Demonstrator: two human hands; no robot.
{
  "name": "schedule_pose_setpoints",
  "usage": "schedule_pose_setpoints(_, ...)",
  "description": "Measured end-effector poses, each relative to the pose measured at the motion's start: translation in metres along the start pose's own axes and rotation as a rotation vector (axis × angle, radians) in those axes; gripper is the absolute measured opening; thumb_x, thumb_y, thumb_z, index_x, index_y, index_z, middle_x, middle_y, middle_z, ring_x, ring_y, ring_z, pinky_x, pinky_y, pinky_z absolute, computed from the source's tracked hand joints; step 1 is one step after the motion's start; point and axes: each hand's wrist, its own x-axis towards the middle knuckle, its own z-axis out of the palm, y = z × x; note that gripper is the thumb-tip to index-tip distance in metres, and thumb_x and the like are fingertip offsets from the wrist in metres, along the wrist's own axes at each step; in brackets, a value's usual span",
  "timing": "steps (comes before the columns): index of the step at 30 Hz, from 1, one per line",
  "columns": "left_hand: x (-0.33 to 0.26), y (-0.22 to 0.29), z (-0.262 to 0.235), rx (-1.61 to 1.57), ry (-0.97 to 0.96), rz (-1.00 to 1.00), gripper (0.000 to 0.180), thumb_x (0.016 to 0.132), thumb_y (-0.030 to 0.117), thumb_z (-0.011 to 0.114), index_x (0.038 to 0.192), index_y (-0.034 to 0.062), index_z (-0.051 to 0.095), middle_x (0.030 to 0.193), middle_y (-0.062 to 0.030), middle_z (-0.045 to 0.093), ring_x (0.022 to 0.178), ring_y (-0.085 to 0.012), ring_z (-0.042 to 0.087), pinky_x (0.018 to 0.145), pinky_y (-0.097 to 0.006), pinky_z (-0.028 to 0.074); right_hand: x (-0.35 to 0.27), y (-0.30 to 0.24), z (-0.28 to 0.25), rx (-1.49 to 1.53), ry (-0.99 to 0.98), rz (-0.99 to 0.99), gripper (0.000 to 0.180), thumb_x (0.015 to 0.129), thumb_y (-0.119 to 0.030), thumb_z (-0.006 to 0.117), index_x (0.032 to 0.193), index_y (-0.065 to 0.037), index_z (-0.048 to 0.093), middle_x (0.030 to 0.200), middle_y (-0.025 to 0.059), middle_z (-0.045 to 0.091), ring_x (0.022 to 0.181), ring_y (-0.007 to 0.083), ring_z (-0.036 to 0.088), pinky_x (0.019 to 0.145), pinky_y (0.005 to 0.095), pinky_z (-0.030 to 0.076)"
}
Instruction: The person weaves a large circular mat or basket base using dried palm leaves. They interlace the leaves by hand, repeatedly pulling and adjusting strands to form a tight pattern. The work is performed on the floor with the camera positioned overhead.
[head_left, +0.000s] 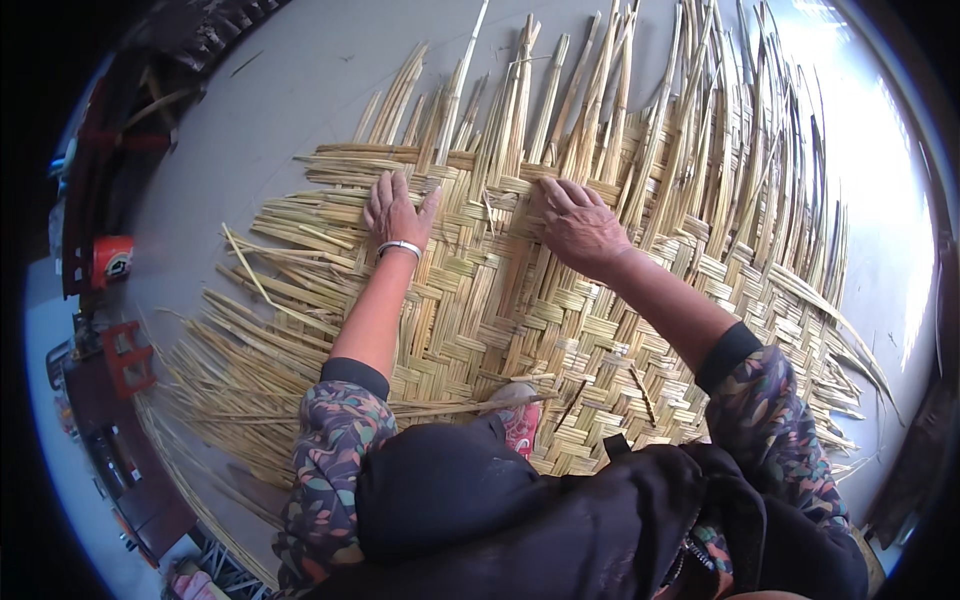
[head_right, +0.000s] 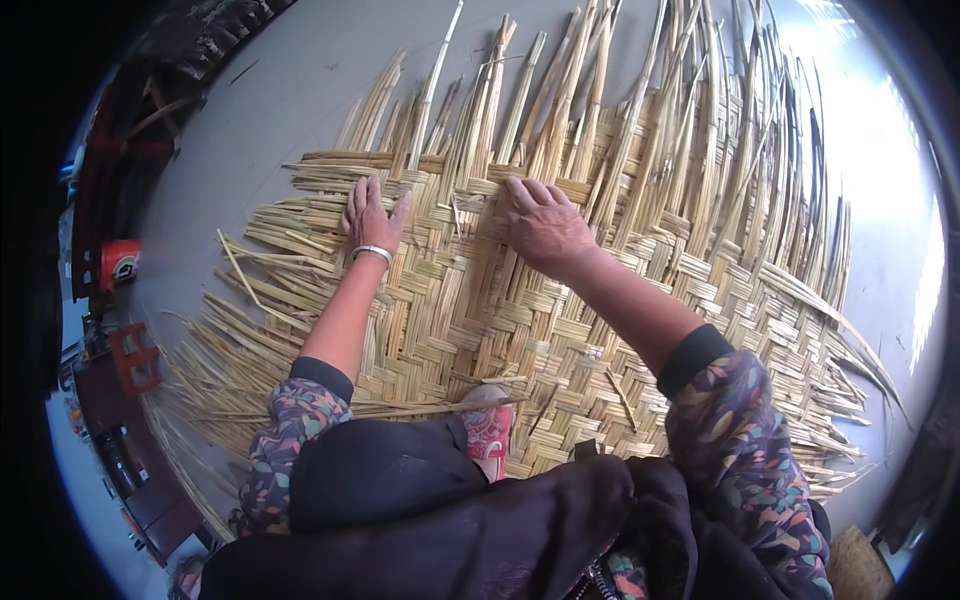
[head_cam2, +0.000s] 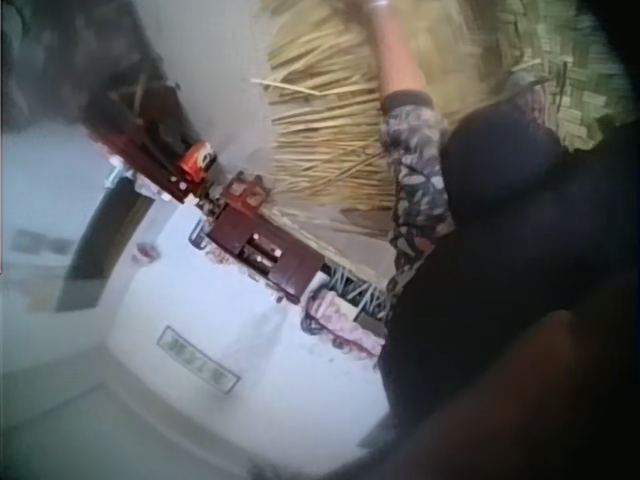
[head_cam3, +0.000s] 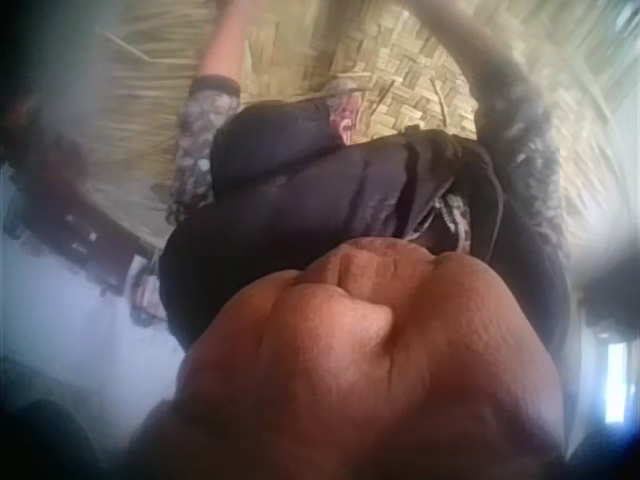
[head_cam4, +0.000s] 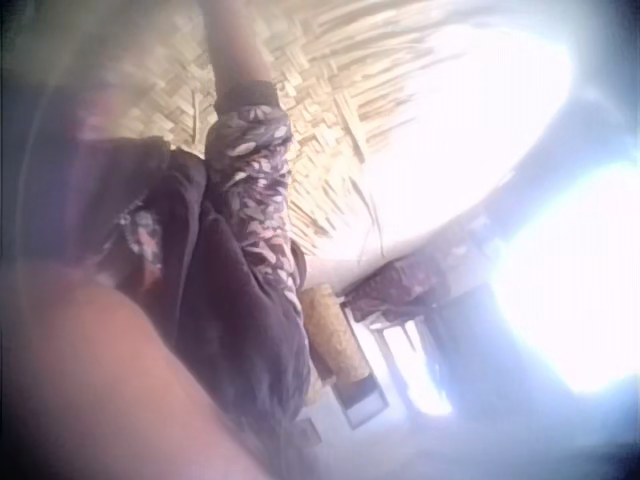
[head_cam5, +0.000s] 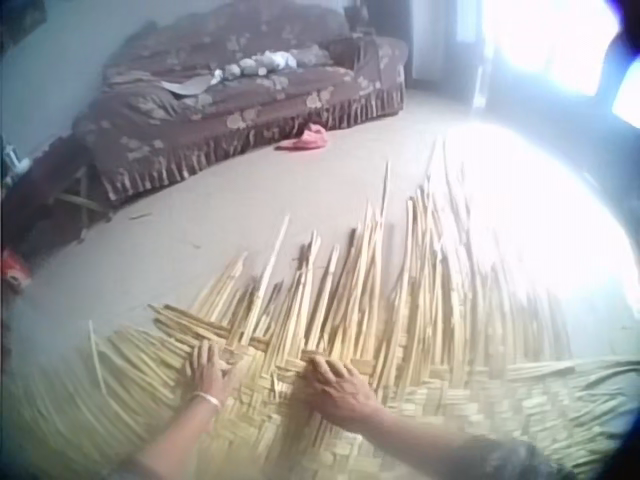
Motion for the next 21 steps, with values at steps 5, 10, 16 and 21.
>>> schedule_pose_setpoints(5,0.0,-0.012,0.0,-0.01,-0.073,-0.022,0.07,0.083,0.06,0.05,0.133,0.0108,0.045,0.142,-0.0105,0.035,0.133,-0.0291,0.027,0.107,-0.049,0.019,-0.048,0.026,-0.038,-0.047,-0.347,-0.074,0.047,0.093,-0.032,0.047,0.136,-0.013,0.041,0.144,0.0098,0.032,0.135,0.0258,0.026,0.112,0.0378,0.023)
schedule_pose_setpoints(10,0.003,0.001,0.017,0.004,-0.103,0.021,0.064,0.081,0.056,0.055,0.129,0.0138,0.047,0.136,-0.0112,0.041,0.128,-0.0319,0.034,0.102,-0.052,0.026,-0.161,0.117,-0.088,-0.151,-0.477,-0.013,0.041,0.089,-0.026,0.055,0.127,-0.01,0.049,0.138,0.0121,0.041,0.131,0.0269,0.034,0.109,0.0398,0.029)
schedule_pose_setpoints(16,-0.018,-0.032,0.057,0.193,-0.391,-0.06,0.066,0.089,0.055,0.041,0.141,0.0151,0.031,0.148,-0.0123,0.028,0.137,-0.0281,0.023,0.107,-0.052,0.021,-0.269,0.177,-0.116,0.003,-0.553,0.559,0.044,0.09,-0.027,0.053,0.128,-0.006,0.046,0.128,0.0158,0.05,0.12,0.0313,0.045,0.098,0.0414,0.04)
schedule_pose_setpoints(21,-0.008,0.013,0.032,0.383,-0.628,-0.013,0.069,0.086,0.051,0.049,0.142,0.0136,0.03,0.15,-0.0091,0.024,0.139,-0.0282,0.019,0.108,-0.05,0.02,-0.375,0.226,-0.071,0.407,0.097,1.352,0.042,0.089,-0.029,0.057,0.122,-0.003,0.055,0.113,0.0156,0.062,0.102,0.0226,0.06,0.088,0.0323,0.046)
